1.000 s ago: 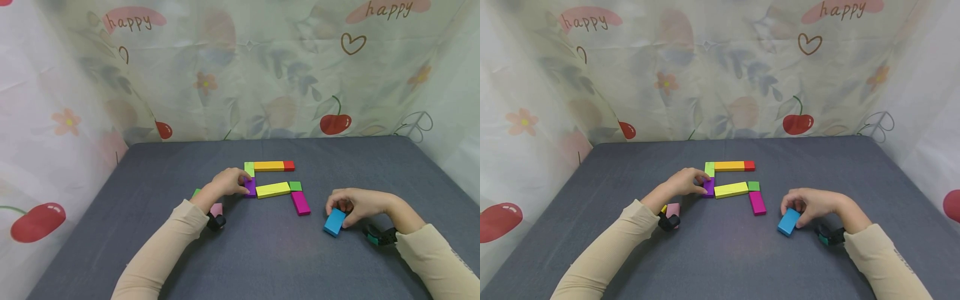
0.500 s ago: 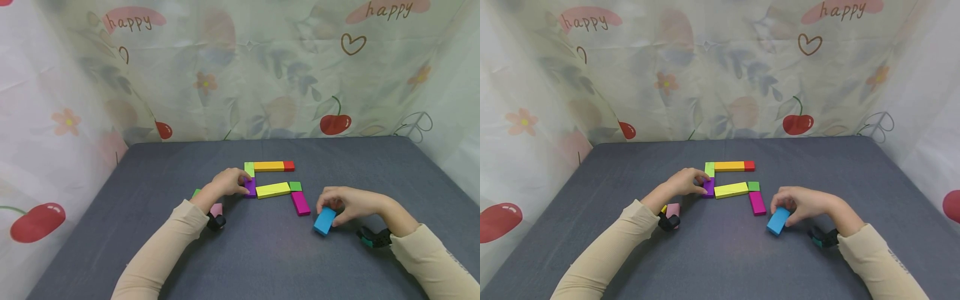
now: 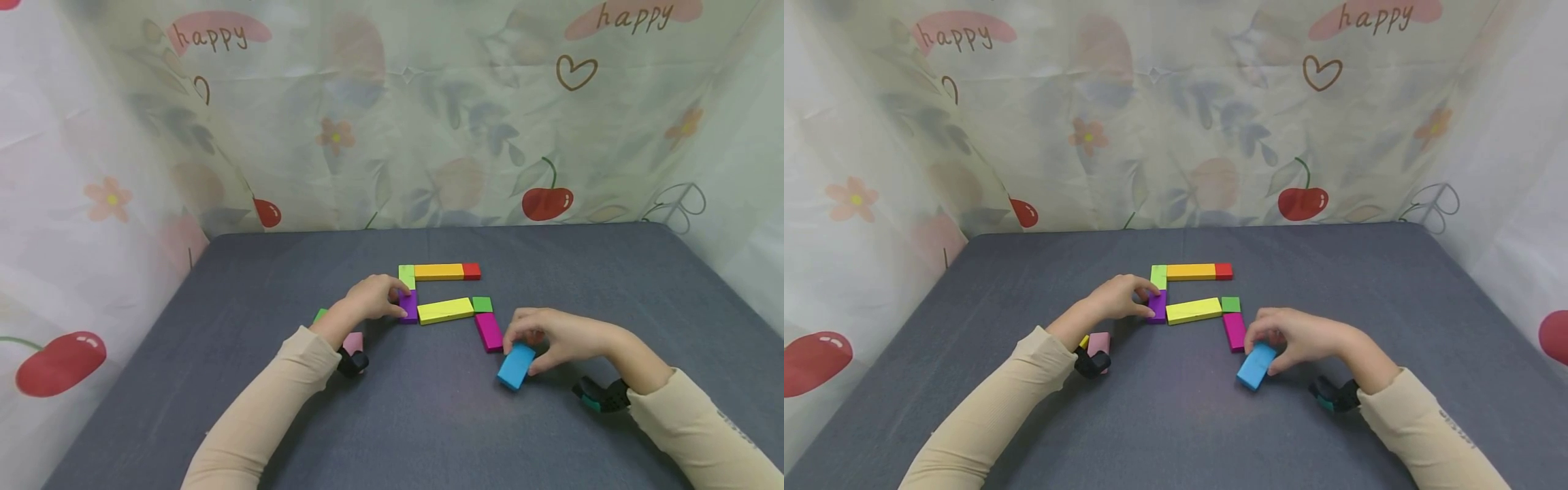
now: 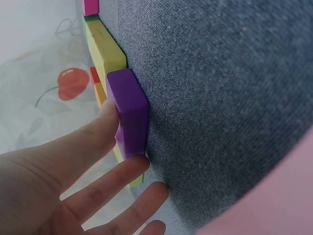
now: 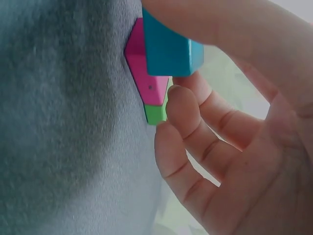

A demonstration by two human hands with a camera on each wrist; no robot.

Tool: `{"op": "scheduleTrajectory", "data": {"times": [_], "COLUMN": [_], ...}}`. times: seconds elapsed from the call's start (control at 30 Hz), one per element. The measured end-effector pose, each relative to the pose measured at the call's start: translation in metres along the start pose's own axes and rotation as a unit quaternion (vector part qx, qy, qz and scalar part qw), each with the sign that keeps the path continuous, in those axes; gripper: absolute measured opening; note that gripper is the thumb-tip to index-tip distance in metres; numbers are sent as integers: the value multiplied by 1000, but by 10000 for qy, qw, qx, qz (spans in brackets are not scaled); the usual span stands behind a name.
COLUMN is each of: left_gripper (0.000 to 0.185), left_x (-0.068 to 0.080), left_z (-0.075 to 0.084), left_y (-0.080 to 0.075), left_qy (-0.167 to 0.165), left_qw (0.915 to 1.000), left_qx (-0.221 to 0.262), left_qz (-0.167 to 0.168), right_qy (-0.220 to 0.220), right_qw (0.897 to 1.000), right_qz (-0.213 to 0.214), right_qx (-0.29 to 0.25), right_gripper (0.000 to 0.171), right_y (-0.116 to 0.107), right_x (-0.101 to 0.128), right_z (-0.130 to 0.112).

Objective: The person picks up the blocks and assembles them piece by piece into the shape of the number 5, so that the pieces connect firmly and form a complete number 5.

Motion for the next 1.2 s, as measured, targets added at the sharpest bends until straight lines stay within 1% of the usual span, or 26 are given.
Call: {"op": "scheduleTrajectory", "data": {"times": [0.27,0.53,0.83,1.2], "left_gripper": [45,45,44,44], "left_x": [-1,1,0,0], "left_z": [0,0,0,0], "left_y": [1,0,0,0], "left_qy": [-12,4,23,23], "left_qw": [10000,10000,10000,10000], "left_qx": [-21,-32,-24,-35], "left_qz": [4,32,45,42], "right_qy": [-3,130,40,159], "right_qw": [9999,9998,9995,9989], "right_qz": [20,26,66,89], "right_qx": [127,141,309,442], "right_gripper": [29,29,29,28], "right_y": [3,7,9,11], "right_x": [-5,-9,-13,-15], "right_z": [-6,-9,-14,-18]}}
Point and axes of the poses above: each hand's wrist, its own x-axis away from the middle knuckle, its own y-axis out of the palm, z = x × y, the point moved 3 cm from there along -x, towards the middle knuckle, and after that the axes turned 6 degrees about -z, right-handed, at the moved point
